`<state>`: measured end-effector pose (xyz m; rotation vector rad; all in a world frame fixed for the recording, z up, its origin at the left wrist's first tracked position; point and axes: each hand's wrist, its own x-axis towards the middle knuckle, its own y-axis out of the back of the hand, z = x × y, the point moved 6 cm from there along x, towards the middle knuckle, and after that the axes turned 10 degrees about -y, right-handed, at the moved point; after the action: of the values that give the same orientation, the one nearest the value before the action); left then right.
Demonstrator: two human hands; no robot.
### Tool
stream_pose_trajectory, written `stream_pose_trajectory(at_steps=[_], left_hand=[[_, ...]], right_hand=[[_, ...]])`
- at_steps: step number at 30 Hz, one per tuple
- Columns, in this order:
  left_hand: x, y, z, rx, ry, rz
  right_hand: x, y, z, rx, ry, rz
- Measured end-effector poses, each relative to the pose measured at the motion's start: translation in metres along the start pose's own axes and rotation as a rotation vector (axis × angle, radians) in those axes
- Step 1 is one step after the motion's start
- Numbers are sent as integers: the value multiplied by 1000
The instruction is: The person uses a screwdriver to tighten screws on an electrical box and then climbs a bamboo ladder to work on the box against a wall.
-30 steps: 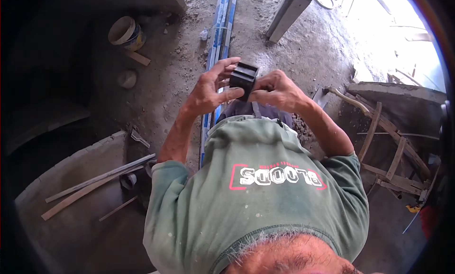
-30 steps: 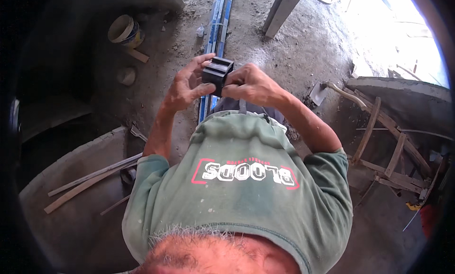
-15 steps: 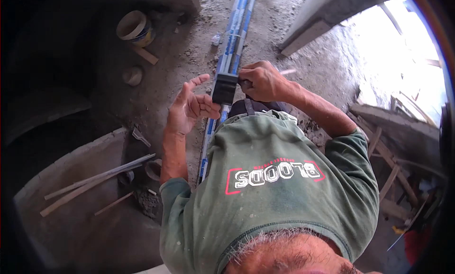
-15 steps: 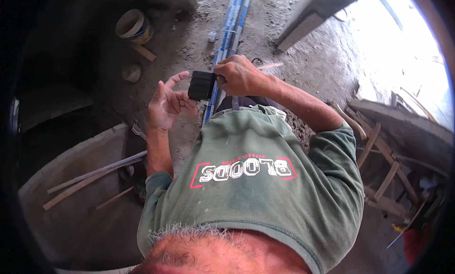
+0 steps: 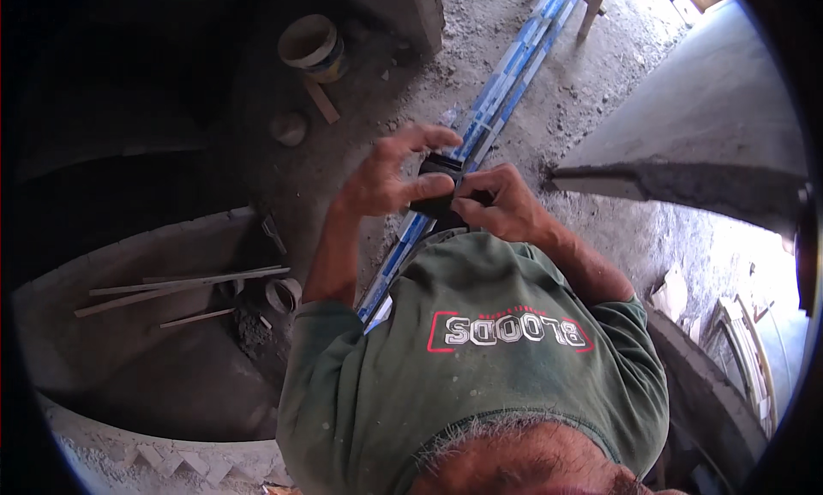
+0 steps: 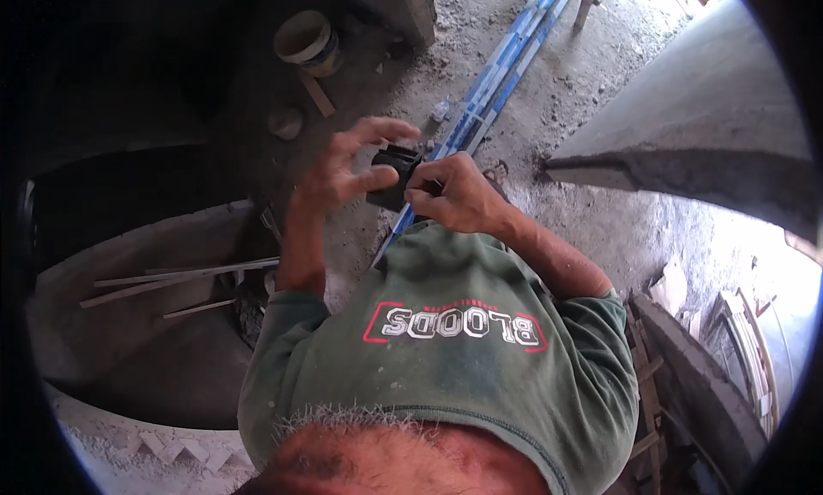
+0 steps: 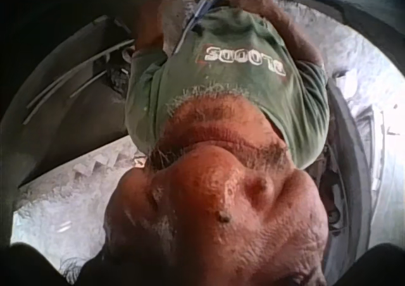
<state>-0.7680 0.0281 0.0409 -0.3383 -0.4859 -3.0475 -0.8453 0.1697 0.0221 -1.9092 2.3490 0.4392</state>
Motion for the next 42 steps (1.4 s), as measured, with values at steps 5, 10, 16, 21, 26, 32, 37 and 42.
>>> stream_pose_trajectory(at_steps=[5, 10, 16, 21, 26, 32, 37, 42], left_hand=[[42, -27, -67, -806, 263, 97], [61, -25, -67, -910, 324, 217], [74, 11, -68, -763, 357, 293], [127, 59, -79, -616, 403, 149], [173, 112, -112, -538, 334, -8], [247, 185, -157, -495, 302, -142], [307, 201, -164, -363, 240, -350], [372, 175, -166, -301, 221, -522]], right_hand=[[35, 90, -4, -1, -38, 98], [55, 144, 7, -180, 44, 318], [94, 154, -11, -270, 206, 365], [136, 170, -7, -410, 247, 464], [198, 188, -15, -409, 328, 582], [250, 216, -23, -401, 148, 779], [263, 240, -17, -336, -26, 794], [246, 287, -5, -368, -33, 888]])
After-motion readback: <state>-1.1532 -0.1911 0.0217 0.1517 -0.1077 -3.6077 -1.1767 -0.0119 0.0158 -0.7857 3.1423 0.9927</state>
